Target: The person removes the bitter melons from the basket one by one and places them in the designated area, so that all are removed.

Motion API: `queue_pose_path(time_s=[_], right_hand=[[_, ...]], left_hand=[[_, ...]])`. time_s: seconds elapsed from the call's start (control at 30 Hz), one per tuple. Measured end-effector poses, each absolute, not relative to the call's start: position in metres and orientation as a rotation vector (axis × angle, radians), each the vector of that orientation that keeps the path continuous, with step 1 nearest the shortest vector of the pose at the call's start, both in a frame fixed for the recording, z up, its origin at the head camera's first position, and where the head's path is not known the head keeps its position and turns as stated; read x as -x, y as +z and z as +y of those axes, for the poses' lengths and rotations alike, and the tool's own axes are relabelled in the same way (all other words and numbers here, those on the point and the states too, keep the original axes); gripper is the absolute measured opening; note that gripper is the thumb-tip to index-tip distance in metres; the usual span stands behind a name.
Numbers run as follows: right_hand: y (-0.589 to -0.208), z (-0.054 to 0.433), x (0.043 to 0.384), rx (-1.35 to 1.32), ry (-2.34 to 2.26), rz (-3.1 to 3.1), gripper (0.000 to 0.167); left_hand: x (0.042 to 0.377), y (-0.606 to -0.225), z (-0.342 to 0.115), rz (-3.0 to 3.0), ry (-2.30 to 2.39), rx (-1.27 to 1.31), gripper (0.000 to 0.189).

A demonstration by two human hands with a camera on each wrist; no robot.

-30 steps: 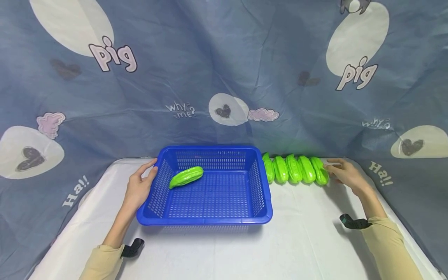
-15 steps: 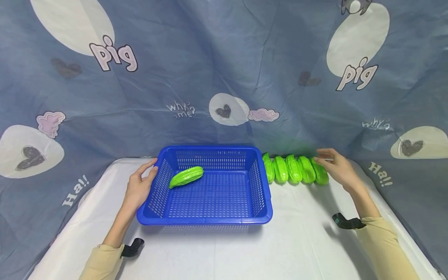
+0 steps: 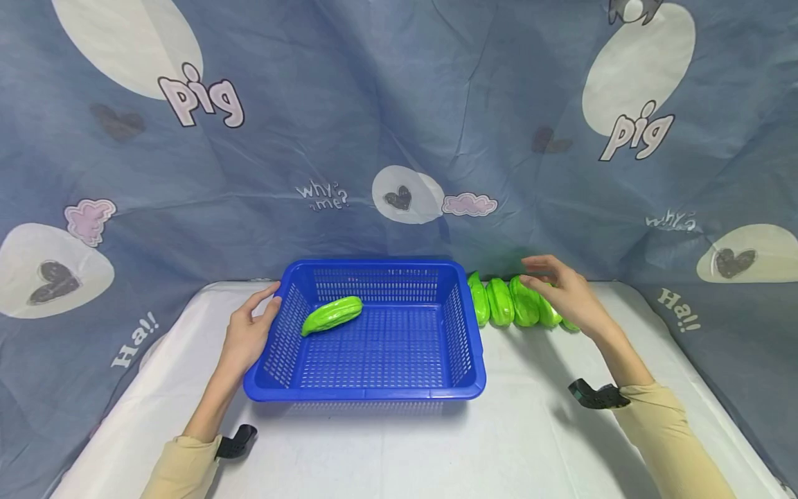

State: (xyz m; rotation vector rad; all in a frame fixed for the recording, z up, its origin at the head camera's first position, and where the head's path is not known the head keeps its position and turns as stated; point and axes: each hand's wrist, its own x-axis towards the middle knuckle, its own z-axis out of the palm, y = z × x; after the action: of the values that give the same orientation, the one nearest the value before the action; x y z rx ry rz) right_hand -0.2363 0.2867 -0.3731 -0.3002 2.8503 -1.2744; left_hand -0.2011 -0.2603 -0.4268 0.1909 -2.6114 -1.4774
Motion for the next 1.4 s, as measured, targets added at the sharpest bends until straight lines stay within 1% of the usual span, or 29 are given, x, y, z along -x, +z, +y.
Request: queue_pose_path(time_s=[0.33, 0.53, 0.93, 1.4], right_hand=[[-0.36, 0.243, 0.238, 0.466, -1.214, 2.841, 0.049], [-0.355, 0.219, 0.24, 0.59, -1.257, 2.787, 0.042], [-0.336, 0.182, 0.241, 0.815, -1.16, 2.779, 0.041], [-0.325, 0.129, 0.241, 1.073, -1.061, 2.7, 0.04]], left_hand=[[0.2, -0.43, -0.262, -2.613, -1.489, -0.217, 0.057], [0.199, -0.431, -0.262, -2.618, -1.487, -0.223, 0.058], [0.201, -0.429, -0.262, -2.624, -1.471, -0.205, 0.057], [0.201, -0.427, -0.261, -2.598, -1.49, -0.185, 0.057]])
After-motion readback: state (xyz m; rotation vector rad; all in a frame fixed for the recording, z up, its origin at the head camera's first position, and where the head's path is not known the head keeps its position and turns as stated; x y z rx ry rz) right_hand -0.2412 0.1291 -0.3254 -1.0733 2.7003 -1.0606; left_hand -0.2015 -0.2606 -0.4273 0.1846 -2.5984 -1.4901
